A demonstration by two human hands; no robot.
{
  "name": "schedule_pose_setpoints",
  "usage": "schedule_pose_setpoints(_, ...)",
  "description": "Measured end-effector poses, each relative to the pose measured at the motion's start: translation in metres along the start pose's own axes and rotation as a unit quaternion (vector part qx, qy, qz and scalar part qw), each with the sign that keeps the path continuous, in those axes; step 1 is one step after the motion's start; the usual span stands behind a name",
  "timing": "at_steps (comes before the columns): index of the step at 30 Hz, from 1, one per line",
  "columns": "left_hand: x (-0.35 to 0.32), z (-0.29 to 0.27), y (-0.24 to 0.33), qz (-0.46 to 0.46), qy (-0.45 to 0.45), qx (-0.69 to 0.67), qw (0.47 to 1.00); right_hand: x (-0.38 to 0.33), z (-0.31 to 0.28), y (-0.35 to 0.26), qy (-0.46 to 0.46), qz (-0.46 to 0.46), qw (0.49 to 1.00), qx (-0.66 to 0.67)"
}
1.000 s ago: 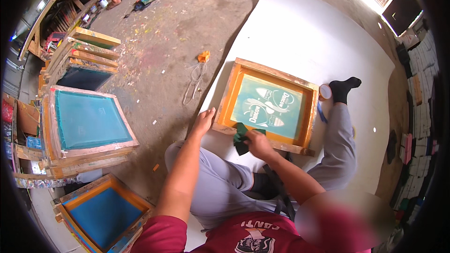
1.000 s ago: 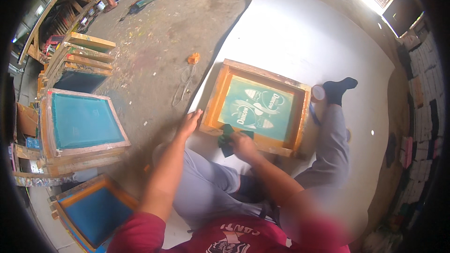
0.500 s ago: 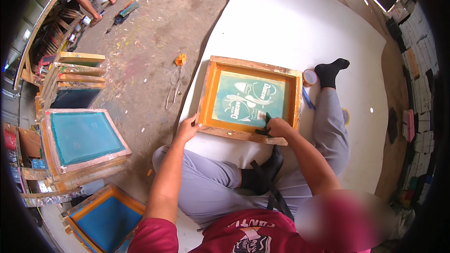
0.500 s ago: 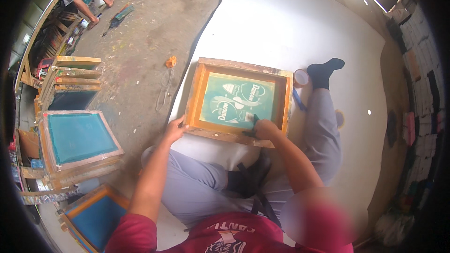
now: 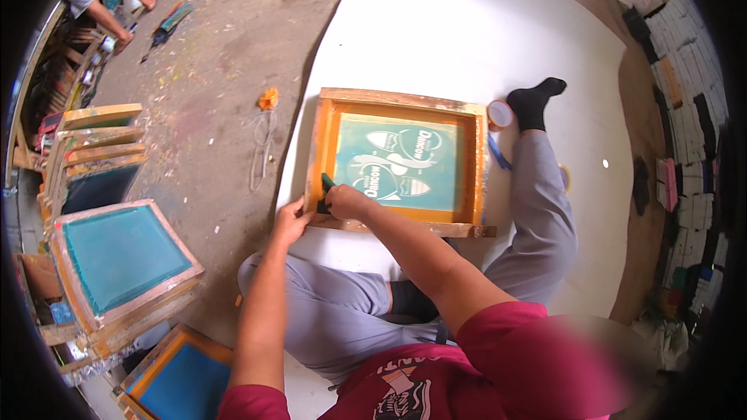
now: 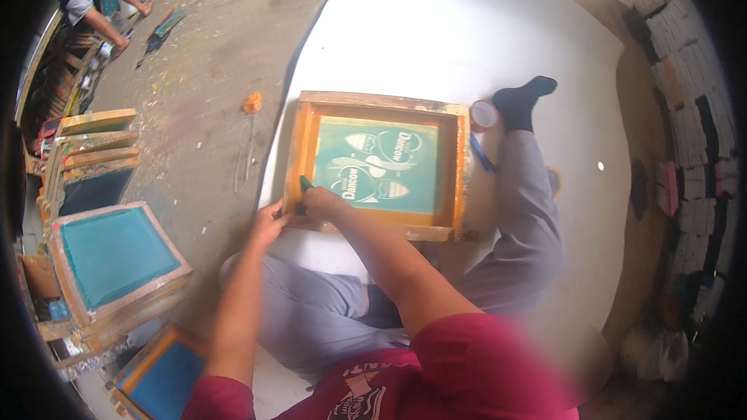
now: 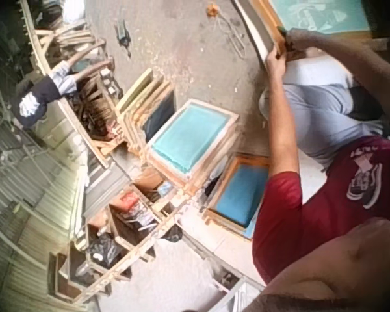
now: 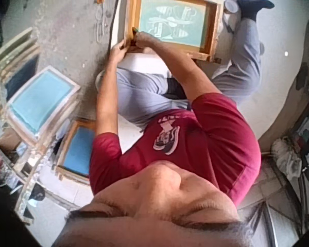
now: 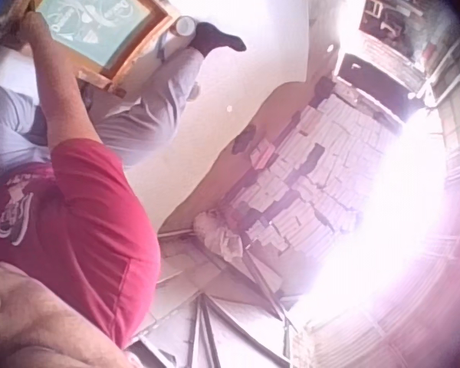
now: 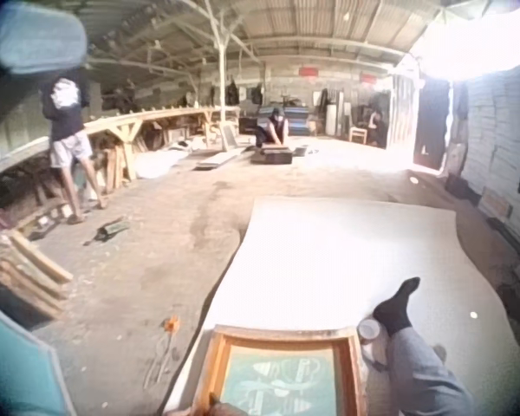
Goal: The person wipes a wooden screen printing frame with a green cloth, then applies orange tape to the edges of the frame. The person repeats this process on multiple frames, stacking them after each one is prepared.
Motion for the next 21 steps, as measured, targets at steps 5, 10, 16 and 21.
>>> schedule_pose_setpoints(5, -0.014, -0.014, -0.021, -0.058, 0.039, -0.017, 0.997, -0.089, -0.06, 0.0, -0.122, 0.066, 0.987, -0.084)
schedule_pose_setpoints(10, -0.006, -0.008, -0.012, -0.041, 0.024, 0.008, 0.999, -0.198, -0.088, 0.1, -0.103, 0.151, 0.973, -0.139)
schedule_pose_setpoints(16, -0.013, -0.012, -0.007, -0.067, 0.037, 0.026, 0.997, -0.245, -0.092, 0.137, -0.118, 0.188, 0.941, -0.257)
schedule_pose_setpoints(21, -0.014, -0.008, 0.005, 0.006, 0.046, 0.055, 0.997, -0.241, -0.081, 0.158, -0.135, 0.234, 0.933, -0.239)
Point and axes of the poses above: each hand's wrist, its own x-axis towards the middle knuckle, its own z-axis out of the palm, y = z × x, the point moved 7 cm from there along x, towards the middle knuckle, and after that the axes turned 3 degrees about -y, right-handed, at the moved point
